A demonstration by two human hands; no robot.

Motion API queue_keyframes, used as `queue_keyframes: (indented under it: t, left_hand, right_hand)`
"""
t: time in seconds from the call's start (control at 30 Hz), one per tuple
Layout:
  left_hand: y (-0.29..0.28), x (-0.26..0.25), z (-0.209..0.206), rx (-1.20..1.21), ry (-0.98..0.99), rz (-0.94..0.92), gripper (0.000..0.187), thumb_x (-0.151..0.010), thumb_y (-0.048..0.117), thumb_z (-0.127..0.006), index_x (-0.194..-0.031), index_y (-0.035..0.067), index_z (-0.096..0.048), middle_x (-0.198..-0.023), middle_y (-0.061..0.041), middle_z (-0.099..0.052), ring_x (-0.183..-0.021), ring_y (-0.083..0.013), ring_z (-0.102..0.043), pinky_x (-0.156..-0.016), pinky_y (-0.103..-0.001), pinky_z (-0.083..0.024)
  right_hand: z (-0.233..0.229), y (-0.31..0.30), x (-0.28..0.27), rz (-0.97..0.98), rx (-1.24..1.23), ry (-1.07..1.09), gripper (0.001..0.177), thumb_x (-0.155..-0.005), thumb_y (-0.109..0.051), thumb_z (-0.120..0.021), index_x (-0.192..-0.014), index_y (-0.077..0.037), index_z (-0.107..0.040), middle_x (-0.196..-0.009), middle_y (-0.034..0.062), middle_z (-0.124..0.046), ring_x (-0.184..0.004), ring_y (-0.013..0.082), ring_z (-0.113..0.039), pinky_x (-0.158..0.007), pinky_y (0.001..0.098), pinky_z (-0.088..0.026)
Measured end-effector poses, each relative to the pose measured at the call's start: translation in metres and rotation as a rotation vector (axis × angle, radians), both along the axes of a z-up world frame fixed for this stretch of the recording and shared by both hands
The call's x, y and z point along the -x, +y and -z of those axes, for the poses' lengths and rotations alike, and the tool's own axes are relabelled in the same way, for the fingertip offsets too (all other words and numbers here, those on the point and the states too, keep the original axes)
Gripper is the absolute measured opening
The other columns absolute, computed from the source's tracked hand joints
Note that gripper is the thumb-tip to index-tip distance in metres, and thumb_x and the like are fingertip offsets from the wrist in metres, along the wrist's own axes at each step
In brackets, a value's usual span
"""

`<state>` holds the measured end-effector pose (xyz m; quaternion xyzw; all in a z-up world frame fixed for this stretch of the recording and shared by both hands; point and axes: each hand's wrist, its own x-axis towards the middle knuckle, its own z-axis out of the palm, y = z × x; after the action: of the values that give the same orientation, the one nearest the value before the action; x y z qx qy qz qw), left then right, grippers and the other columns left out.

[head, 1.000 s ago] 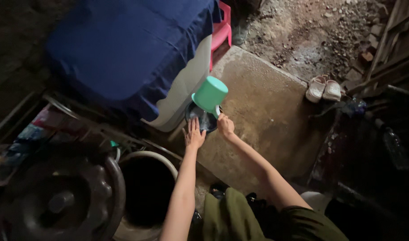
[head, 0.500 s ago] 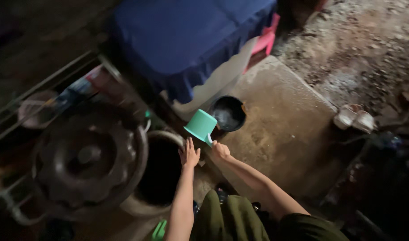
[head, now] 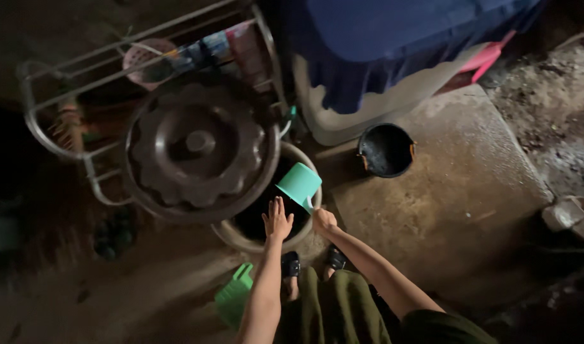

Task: The person scoops water from a bucket using a small plastic container and pours it onto several potted plants in an outdoor area.

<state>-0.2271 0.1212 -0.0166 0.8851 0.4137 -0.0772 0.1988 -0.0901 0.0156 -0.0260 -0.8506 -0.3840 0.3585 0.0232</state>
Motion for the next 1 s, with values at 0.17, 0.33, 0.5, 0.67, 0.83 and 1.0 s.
queue_keyframes:
  t: [0.17,0.33,0.5,0.67,0.83,1.0]
  left_hand:
    - [0.003,0.037,0.019,0.016,-0.03,-0.025,0.083,-0.099,0.045,-0.058,-0.163,0.013,-0.015,-0.169,-0.007,-0.018,-0.155,-0.0308,-0.017,-0.115,-0.068,-0.027]
    - [0.007,0.06,0.055,0.048,-0.004,-0.056,0.086,-0.097,0.045,-0.06,-0.163,0.014,-0.016,-0.17,-0.005,-0.018,-0.157,-0.0297,-0.017,-0.117,-0.068,-0.027]
    - [0.01,0.065,0.103,0.036,-0.017,-0.07,0.086,-0.096,0.045,-0.061,-0.163,0.015,-0.016,-0.17,-0.004,-0.019,-0.157,-0.0285,-0.017,-0.118,-0.067,-0.026]
    - [0.014,0.067,0.157,0.039,0.006,-0.067,0.085,-0.098,0.044,-0.059,-0.163,0.015,-0.013,-0.17,-0.004,-0.017,-0.157,-0.0279,-0.015,-0.119,-0.064,-0.024]
    - [0.016,0.07,0.211,-0.101,-0.028,-0.035,0.084,-0.101,0.047,-0.055,-0.165,0.013,-0.011,-0.171,-0.005,-0.014,-0.155,-0.0291,-0.016,-0.12,-0.063,-0.025]
    - [0.015,0.069,0.242,-0.051,0.094,-0.097,0.085,-0.101,0.051,-0.053,-0.163,0.012,-0.009,-0.171,-0.005,-0.01,-0.157,-0.0295,-0.012,-0.12,-0.06,-0.023]
  right_hand:
    - [0.014,0.006,0.03,0.104,-0.024,0.026,0.022,-0.096,-0.011,-0.056,-0.116,-0.003,-0.062,-0.105,0.0208,-0.074,-0.098,0.0401,-0.072,-0.08,0.0489,-0.06]
    - [0.049,0.022,0.044,0.08,0.011,0.042,0.021,-0.097,-0.011,-0.056,-0.116,-0.003,-0.06,-0.104,0.0204,-0.073,-0.096,0.0397,-0.073,-0.077,0.0495,-0.061]
    - [0.097,0.038,0.057,0.126,-0.12,-0.027,0.014,-0.098,-0.014,-0.056,-0.107,-0.006,-0.063,-0.099,0.0189,-0.076,-0.096,0.0387,-0.073,-0.079,0.047,-0.059]
    - [0.174,0.055,0.063,-0.079,-0.075,-0.142,0.026,-0.098,-0.028,-0.063,-0.107,-0.003,-0.061,-0.099,0.0152,-0.075,-0.095,0.0302,-0.076,-0.076,0.0387,-0.062]
    - [0.27,0.082,0.06,-0.185,-0.056,-0.223,0.024,-0.098,-0.025,-0.063,-0.105,-0.003,-0.063,-0.097,0.0135,-0.073,-0.092,0.0267,-0.075,-0.073,0.0369,-0.061]
    - [0.317,0.101,0.054,-0.158,0.064,-0.176,0.024,-0.097,-0.026,-0.065,-0.102,-0.003,-0.064,-0.093,0.0129,-0.071,-0.086,0.0254,-0.072,-0.069,0.0369,-0.059]
